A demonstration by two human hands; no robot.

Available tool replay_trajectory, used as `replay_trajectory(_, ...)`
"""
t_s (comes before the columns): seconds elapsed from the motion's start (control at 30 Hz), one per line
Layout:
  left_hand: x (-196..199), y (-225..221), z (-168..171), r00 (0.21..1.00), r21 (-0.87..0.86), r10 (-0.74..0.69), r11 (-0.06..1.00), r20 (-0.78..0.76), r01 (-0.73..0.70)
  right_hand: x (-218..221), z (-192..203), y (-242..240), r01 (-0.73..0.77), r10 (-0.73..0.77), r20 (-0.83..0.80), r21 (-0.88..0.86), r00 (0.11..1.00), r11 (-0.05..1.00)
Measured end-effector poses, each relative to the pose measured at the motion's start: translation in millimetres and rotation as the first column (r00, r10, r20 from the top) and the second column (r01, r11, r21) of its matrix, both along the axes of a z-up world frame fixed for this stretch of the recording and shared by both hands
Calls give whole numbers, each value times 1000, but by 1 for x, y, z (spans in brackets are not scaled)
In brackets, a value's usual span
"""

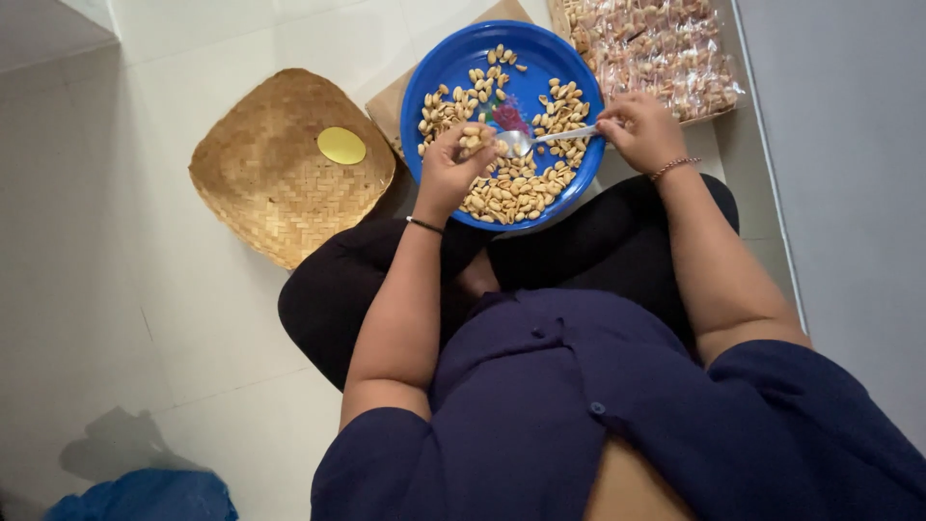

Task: A person is manually peeling the skins off nuts and placing the cleaned nuts into small plastic bags for packaging.

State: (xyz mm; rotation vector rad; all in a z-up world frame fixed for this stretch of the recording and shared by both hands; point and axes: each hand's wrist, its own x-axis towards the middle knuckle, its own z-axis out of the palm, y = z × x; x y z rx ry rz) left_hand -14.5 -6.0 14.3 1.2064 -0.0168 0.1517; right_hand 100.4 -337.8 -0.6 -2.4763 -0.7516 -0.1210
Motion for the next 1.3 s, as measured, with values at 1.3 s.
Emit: replay_trajectory(1.3,26,-16,-22,989,409,145,905,-36,-118,-11,31,145,-50,301,-410,521,861,852)
